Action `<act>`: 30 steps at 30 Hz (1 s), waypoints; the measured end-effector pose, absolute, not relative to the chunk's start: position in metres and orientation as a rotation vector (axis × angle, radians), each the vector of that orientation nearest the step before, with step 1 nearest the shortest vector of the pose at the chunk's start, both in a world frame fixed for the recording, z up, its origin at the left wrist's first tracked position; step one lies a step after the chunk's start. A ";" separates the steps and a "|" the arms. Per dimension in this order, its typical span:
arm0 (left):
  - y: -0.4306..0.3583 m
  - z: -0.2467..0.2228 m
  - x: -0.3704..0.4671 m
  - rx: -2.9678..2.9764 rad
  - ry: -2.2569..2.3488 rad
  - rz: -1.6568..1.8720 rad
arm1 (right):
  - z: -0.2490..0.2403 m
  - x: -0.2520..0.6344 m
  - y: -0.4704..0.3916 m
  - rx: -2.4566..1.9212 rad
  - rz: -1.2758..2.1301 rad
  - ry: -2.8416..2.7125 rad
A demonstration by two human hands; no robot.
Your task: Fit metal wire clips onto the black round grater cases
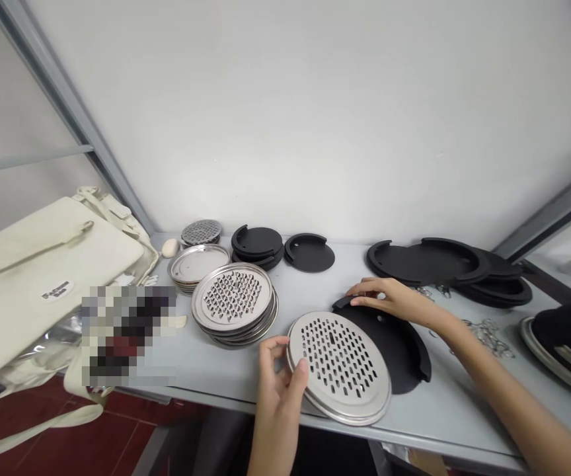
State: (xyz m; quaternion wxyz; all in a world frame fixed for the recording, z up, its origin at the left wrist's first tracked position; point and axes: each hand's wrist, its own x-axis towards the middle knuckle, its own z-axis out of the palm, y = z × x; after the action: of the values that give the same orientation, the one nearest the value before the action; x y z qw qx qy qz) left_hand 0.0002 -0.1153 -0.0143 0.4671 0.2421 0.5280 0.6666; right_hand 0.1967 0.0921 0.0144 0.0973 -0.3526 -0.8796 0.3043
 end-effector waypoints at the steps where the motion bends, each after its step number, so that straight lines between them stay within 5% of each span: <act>1: -0.116 -0.013 0.002 0.633 1.305 1.624 | 0.014 0.195 0.091 -1.043 0.886 -2.607; 19: -0.128 0.003 -0.005 1.273 1.698 0.831 | 0.015 0.182 0.080 -1.027 0.774 -2.643; 30: -0.123 -0.013 -0.003 1.439 1.704 1.061 | 0.016 0.178 0.074 -1.011 0.736 -2.636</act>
State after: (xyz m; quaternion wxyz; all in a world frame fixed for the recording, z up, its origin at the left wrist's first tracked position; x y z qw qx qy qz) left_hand -0.0029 -0.1232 -0.0128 0.3296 0.5501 0.6513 0.4057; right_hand 0.1779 0.0743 0.0157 0.1115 -0.3444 -0.8979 0.2507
